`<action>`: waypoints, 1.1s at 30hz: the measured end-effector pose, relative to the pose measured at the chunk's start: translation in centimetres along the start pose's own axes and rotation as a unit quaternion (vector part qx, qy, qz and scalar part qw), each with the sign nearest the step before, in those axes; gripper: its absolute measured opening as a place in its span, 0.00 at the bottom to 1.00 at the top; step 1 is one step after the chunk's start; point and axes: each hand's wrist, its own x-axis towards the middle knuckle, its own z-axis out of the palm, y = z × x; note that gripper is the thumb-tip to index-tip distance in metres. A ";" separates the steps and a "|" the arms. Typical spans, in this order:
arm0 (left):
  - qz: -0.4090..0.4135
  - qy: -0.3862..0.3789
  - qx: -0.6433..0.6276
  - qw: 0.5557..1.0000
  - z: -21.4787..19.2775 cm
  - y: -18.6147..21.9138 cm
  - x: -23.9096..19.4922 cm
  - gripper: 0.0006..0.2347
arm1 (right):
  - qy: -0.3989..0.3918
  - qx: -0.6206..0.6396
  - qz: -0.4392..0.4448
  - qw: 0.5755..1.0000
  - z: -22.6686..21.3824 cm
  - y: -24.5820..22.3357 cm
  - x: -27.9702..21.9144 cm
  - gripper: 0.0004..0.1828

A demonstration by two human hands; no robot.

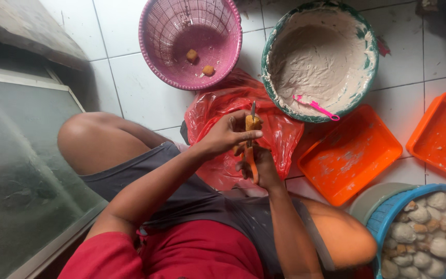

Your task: The person sits on the floor and uses orange-handled scissors to cut small brown food items one at a time, placing the cut pieces into a pink basket. A bowl of batter and a blue basket of coated items are nearby.

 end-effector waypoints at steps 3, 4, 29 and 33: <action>-0.007 0.057 -0.034 0.998 -1.8 -1.3 0.9 0.14 | -0.047 -0.025 -0.036 0.998 0.4 0.3 1.7 0.15; 0.002 0.082 -0.064 0.995 -2.6 -1.8 1.7 0.14 | -0.029 0.022 -0.019 0.999 0.4 0.6 1.7 0.15; 0.010 -0.038 0.792 0.610 -12.7 -28.4 9.5 0.11 | 0.109 0.114 -0.092 0.983 -4.4 2.1 -5.7 0.16; 0.008 0.008 0.692 0.722 -11.1 -21.3 7.9 0.11 | 0.109 0.075 -0.072 0.989 -3.5 1.9 -4.4 0.18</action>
